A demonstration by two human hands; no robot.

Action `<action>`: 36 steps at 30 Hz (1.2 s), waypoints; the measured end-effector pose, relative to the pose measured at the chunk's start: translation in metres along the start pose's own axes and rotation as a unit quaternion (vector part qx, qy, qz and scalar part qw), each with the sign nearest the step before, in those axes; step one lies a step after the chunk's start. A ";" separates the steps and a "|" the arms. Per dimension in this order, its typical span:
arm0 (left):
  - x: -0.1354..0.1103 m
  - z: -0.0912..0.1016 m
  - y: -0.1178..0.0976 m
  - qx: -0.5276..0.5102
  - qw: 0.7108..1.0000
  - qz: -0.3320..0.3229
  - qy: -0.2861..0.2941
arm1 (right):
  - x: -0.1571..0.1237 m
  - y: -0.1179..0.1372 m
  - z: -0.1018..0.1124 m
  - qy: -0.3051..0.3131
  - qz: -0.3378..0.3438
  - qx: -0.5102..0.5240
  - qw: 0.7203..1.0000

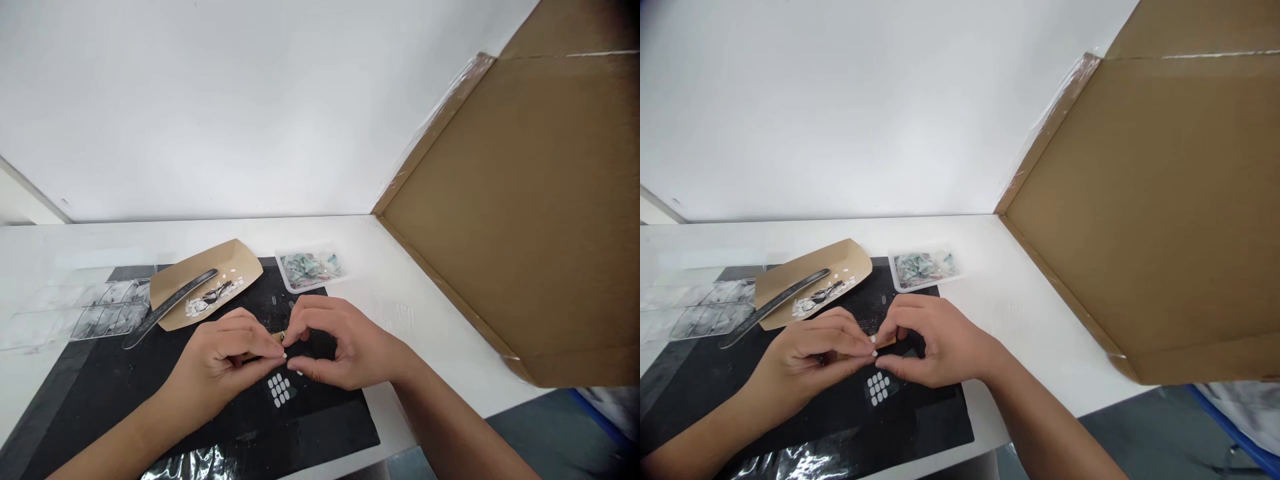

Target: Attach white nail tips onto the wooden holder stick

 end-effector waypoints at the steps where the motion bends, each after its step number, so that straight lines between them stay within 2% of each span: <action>1: 0.000 0.000 -0.001 -0.004 1.000 0.009 -0.006 | 0.001 0.000 0.000 -0.018 0.006 0.009 1.000; 5: 0.001 0.002 -0.003 -0.022 0.999 0.035 -0.020 | 0.002 -0.002 -0.005 -0.051 0.030 0.026 0.998; 16: 0.000 0.003 -0.003 -0.044 0.992 0.112 -0.044 | 0.003 -0.004 -0.009 -0.049 0.040 0.024 0.998; 26: -0.001 0.003 -0.002 -0.054 0.989 0.125 -0.064 | 0.006 -0.007 -0.012 -0.055 0.021 0.032 0.998; 30: -0.004 0.000 -0.002 -0.101 0.975 0.183 -0.072 | 0.006 -0.009 -0.012 -0.083 0.038 0.032 0.995; 36: -0.007 -0.004 0.004 -0.162 0.939 0.286 -0.100 | 0.005 -0.010 -0.012 -0.106 0.056 0.021 0.993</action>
Point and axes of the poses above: each hand's wrist, its own x-axis towards the middle knuckle, its own z-axis out of the back of the hand, y = z × x, the point moved 2 cm from there along x, towards the middle knuckle, and after that the axes turned 12 degrees about -x, right-handed, at the moved point
